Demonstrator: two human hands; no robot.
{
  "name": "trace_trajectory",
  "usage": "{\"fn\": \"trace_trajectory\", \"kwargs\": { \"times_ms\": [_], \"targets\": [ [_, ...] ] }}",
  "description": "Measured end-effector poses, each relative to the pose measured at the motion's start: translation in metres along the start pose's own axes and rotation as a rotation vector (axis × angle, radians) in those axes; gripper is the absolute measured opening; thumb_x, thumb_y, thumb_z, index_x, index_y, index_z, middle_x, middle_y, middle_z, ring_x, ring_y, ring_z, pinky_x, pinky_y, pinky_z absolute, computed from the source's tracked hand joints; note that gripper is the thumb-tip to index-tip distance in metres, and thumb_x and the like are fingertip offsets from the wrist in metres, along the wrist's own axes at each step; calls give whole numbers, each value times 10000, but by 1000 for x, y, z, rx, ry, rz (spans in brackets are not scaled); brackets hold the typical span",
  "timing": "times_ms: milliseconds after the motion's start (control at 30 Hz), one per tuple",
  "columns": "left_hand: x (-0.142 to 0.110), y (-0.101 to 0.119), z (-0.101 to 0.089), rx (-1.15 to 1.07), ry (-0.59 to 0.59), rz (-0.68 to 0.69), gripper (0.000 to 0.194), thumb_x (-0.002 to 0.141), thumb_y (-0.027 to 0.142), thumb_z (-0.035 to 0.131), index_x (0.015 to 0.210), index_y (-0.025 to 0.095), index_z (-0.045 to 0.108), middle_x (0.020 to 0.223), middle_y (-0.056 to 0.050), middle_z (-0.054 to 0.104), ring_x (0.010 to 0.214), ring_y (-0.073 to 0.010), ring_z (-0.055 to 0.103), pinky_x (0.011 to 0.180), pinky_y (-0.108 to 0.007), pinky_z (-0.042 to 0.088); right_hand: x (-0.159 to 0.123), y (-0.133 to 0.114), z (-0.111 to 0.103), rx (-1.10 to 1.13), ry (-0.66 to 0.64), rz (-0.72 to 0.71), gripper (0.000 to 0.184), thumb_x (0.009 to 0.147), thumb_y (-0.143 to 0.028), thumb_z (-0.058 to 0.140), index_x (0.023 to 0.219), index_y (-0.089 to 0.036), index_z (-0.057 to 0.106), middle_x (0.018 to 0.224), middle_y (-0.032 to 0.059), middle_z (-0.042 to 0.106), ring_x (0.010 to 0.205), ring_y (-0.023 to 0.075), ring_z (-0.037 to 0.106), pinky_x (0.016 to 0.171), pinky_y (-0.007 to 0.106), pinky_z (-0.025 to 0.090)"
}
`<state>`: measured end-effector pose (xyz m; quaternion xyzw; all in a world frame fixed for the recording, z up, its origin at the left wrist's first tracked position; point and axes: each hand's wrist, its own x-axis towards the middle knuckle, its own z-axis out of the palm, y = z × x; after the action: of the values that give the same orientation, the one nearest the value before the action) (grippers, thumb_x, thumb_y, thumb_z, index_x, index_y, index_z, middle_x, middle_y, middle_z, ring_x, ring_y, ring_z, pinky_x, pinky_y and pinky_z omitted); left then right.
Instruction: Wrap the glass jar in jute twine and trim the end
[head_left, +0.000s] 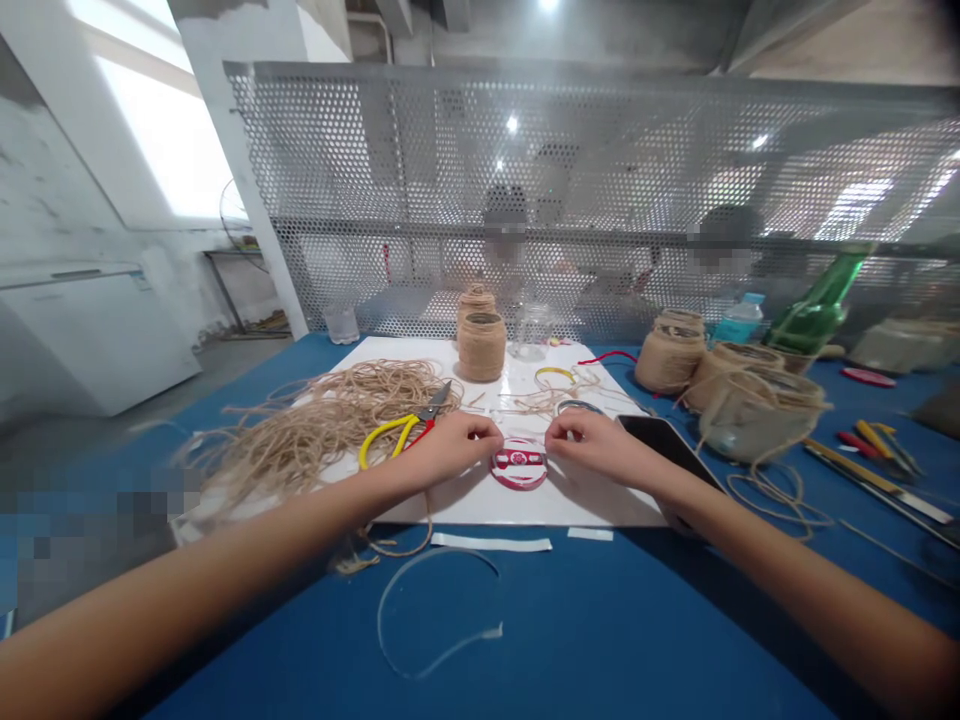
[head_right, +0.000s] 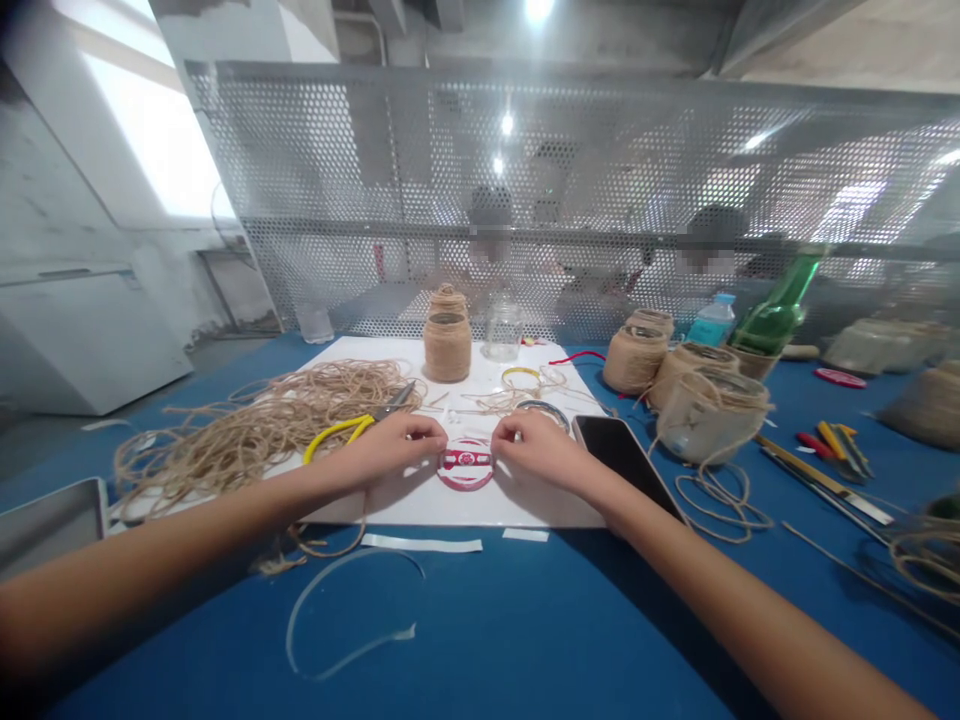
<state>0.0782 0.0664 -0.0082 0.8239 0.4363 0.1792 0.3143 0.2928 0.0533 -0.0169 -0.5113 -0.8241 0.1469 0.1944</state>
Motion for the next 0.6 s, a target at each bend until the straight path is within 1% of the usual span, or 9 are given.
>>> {"fn": "trace_trajectory", "kwargs": {
  "times_ms": [100,167,267,333,400,500,600],
  "targets": [
    [1,-4,3,26,13,-12,240,759,278,454,739,136,647,657,-2,613,598,-108,498,555,-193,354,2,2,2,43,-45,28,192,748,-228,450,698,-164,624,673,8,601,603,122,511,541,217,368],
    [2,-8,7,85,31,-18,248,751,290,450,720,145,650,639,-1,611,577,-110,496,537,-198,339,3,3,4,57,-74,40,178,736,-223,449,676,-165,606,642,-2,585,581,115,498,522,211,354],
    [4,-11,11,268,74,5,268,747,318,443,684,151,643,633,-19,617,574,-128,502,521,-216,310,5,3,9,43,-87,60,163,715,-205,445,623,-166,574,611,-3,563,565,114,479,513,215,330],
    [5,-12,13,423,120,52,275,748,323,437,658,152,633,640,-40,621,582,-145,505,526,-231,300,7,3,12,19,-77,74,157,704,-197,444,598,-167,556,611,4,554,573,117,471,522,220,320],
    [6,-11,13,530,145,96,263,743,308,435,645,158,627,643,-51,622,577,-156,501,535,-243,299,9,3,14,-4,-71,82,148,696,-194,449,586,-169,544,611,7,550,580,119,465,529,223,313],
    [7,-11,12,567,119,120,256,739,304,435,624,161,614,613,-49,606,553,-151,481,531,-246,285,10,4,14,-24,-84,85,138,690,-189,454,582,-170,539,602,6,556,577,117,463,532,222,312],
    [8,-14,12,517,72,113,284,746,338,427,590,158,581,576,-33,577,529,-131,451,509,-239,248,7,7,14,-34,-113,88,136,698,-200,460,597,-170,546,606,7,577,577,116,479,528,215,323]
  ]
}}
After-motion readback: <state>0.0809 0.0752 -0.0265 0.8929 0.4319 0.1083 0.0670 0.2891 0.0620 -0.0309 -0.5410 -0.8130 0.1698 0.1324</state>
